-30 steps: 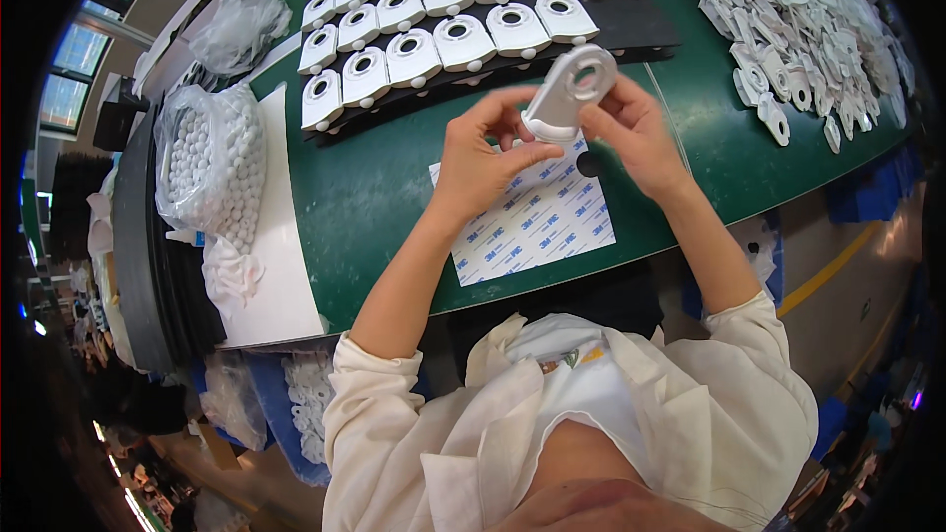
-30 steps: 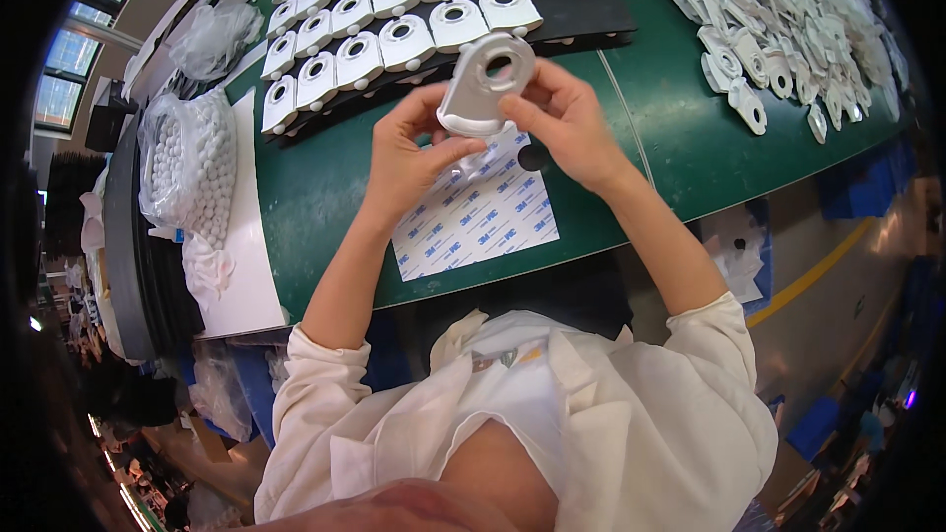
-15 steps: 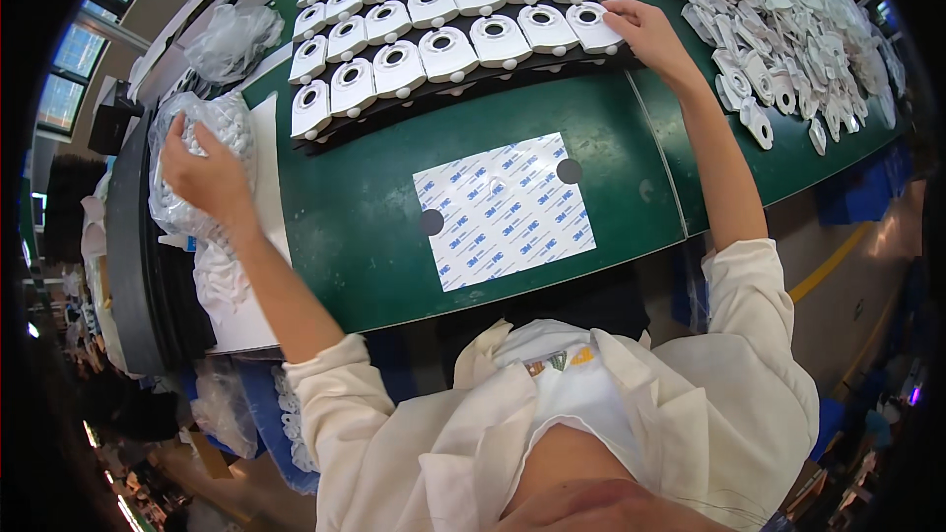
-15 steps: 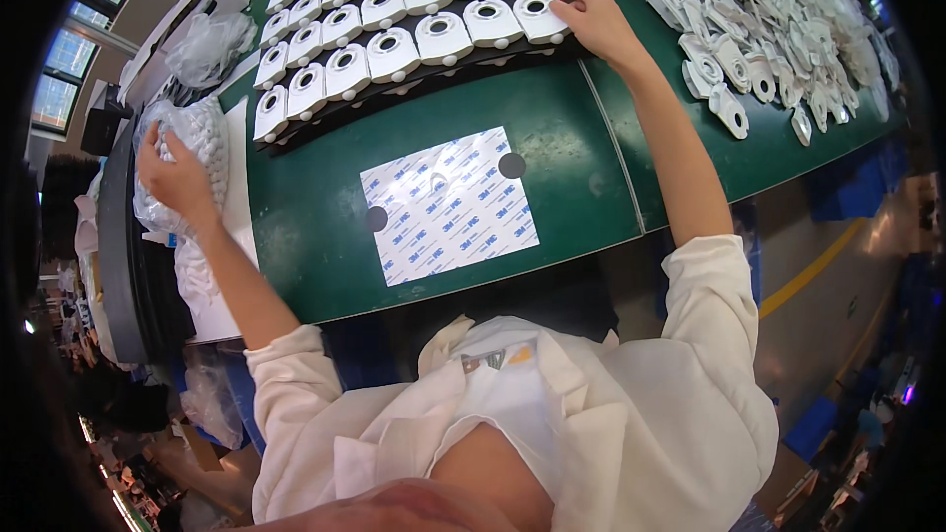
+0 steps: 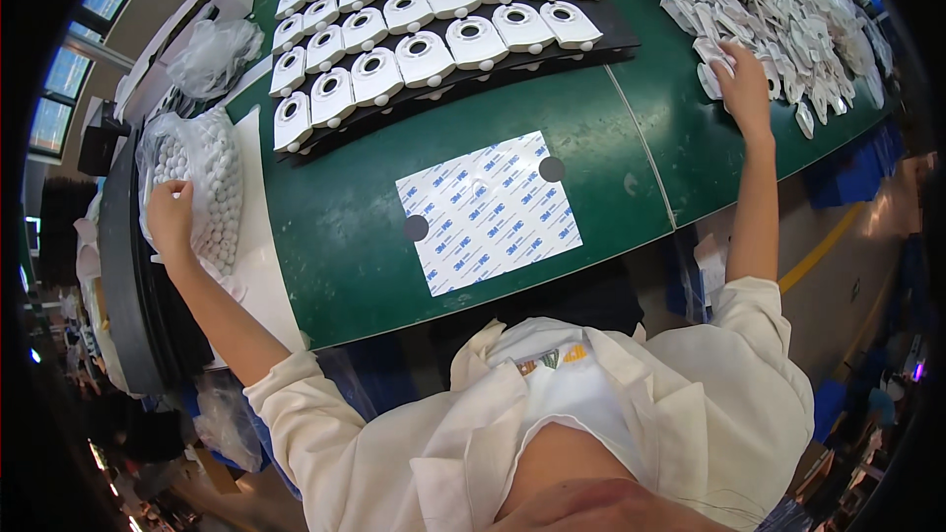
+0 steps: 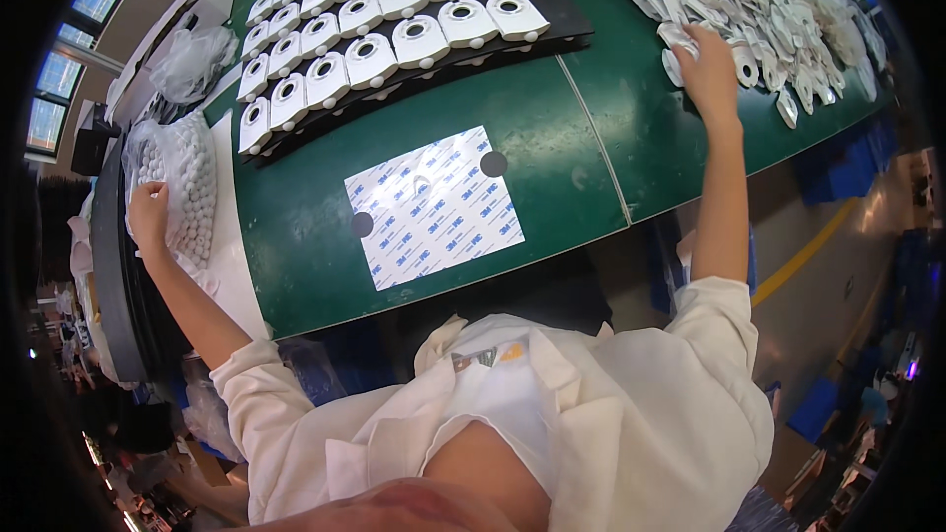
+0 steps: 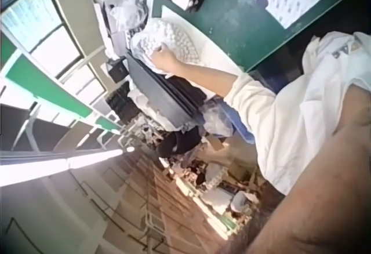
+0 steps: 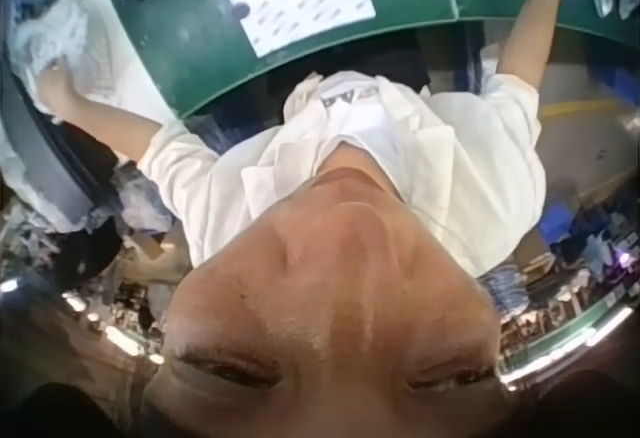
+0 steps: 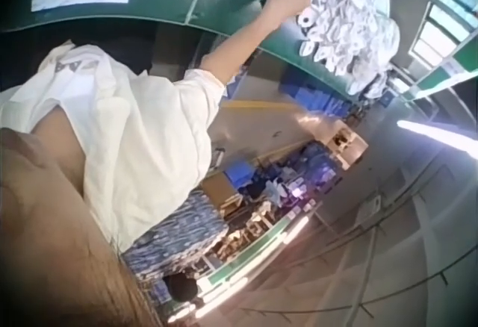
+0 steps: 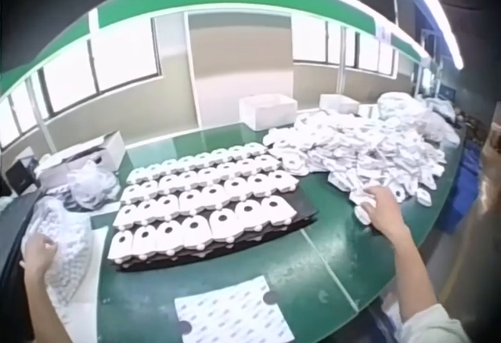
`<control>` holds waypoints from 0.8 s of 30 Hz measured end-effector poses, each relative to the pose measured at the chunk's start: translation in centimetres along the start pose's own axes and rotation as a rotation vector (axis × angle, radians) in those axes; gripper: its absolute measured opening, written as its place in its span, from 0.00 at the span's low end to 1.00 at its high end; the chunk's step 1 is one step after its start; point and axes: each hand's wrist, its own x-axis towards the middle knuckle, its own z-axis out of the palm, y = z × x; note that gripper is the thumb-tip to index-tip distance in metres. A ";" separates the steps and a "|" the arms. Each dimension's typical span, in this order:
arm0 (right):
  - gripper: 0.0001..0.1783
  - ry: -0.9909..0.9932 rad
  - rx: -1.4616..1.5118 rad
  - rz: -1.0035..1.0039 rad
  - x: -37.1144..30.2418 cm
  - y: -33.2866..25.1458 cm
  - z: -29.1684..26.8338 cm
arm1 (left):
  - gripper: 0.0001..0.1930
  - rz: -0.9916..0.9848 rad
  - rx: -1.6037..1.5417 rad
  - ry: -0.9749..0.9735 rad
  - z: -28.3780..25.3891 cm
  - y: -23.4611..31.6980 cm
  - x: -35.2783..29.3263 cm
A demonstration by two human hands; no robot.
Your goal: Assembling small white plastic components and organizing them into a grid-structured tray on an assembly line.
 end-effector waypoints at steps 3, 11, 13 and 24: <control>0.22 -0.148 -0.145 0.187 -2.9 3.0 -2.3 | 0.13 -0.066 -0.087 0.054 -0.3 1.4 -0.9; 0.26 -0.079 -0.037 0.220 -8.0 3.6 -3.7 | 0.09 -0.042 -0.957 0.594 -2.9 14.5 -3.4; 0.25 -0.232 -0.005 0.531 -6.9 0.2 -5.2 | 0.09 -0.005 -1.367 0.340 -3.6 19.1 -4.8; 0.09 -0.282 0.655 0.352 -5.1 -13.7 -3.6 | 0.14 -0.147 -1.956 -0.783 -0.8 29.3 -11.0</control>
